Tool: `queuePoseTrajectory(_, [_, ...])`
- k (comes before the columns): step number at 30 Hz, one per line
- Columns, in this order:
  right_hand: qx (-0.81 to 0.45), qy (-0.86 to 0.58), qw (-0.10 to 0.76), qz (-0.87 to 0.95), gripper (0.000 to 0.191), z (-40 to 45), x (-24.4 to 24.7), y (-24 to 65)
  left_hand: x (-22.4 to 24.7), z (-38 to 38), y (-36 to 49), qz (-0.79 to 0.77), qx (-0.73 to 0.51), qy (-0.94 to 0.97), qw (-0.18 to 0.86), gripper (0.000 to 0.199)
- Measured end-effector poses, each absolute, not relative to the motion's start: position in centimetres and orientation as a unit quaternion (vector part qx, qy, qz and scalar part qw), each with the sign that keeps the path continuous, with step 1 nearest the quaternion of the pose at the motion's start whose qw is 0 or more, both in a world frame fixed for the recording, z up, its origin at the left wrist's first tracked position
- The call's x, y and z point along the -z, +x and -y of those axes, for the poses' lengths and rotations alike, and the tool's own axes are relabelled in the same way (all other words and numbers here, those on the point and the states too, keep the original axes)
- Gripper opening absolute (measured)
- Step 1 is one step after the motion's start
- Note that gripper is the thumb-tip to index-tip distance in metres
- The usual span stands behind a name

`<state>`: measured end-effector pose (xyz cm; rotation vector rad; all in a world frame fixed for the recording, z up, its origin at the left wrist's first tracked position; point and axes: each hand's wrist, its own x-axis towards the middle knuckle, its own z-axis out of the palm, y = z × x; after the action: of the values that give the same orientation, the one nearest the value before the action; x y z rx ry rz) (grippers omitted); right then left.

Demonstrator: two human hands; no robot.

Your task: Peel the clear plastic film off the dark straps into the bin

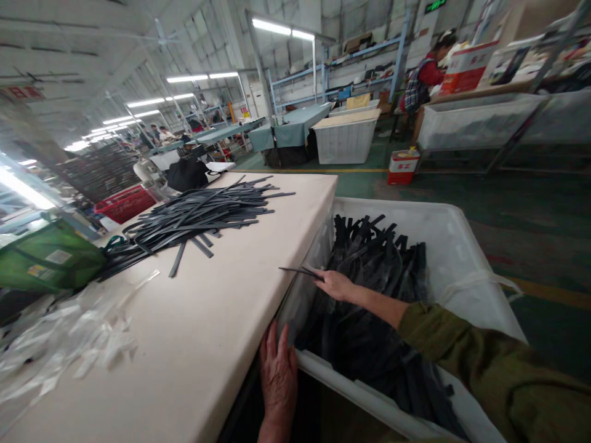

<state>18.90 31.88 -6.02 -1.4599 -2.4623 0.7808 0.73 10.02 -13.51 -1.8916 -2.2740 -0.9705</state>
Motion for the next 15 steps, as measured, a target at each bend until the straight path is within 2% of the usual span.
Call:
queuePoseTrajectory(4, [-0.28,-0.542,0.119,0.784,0.04,-30.1,7.1,16.2,13.5,-10.1,0.6,0.737,0.338,-0.585,-0.012,0.039])
queuePoseTrajectory(10, [-0.343,-0.508,0.144,0.777,0.051,-30.2,3.9,18.3,10.2,-6.1,1.3,0.747,0.369,-0.543,-0.101,0.054])
queuePoseTrajectory(12, [-0.396,-0.474,0.148,0.772,0.056,-31.2,3.2,18.9,8.6,-4.9,1.5,0.74,0.394,-0.531,-0.123,0.055])
queuePoseTrajectory(13, [-0.479,-0.443,0.163,0.74,0.054,-31.6,2.8,18.8,7.8,-4.5,1.5,0.735,0.41,-0.524,-0.131,0.052])
queuePoseTrajectory(15, [-0.542,-0.369,0.201,0.728,0.055,-31.5,2.0,17.6,6.0,-3.9,1.1,0.719,0.447,-0.512,-0.142,0.038])
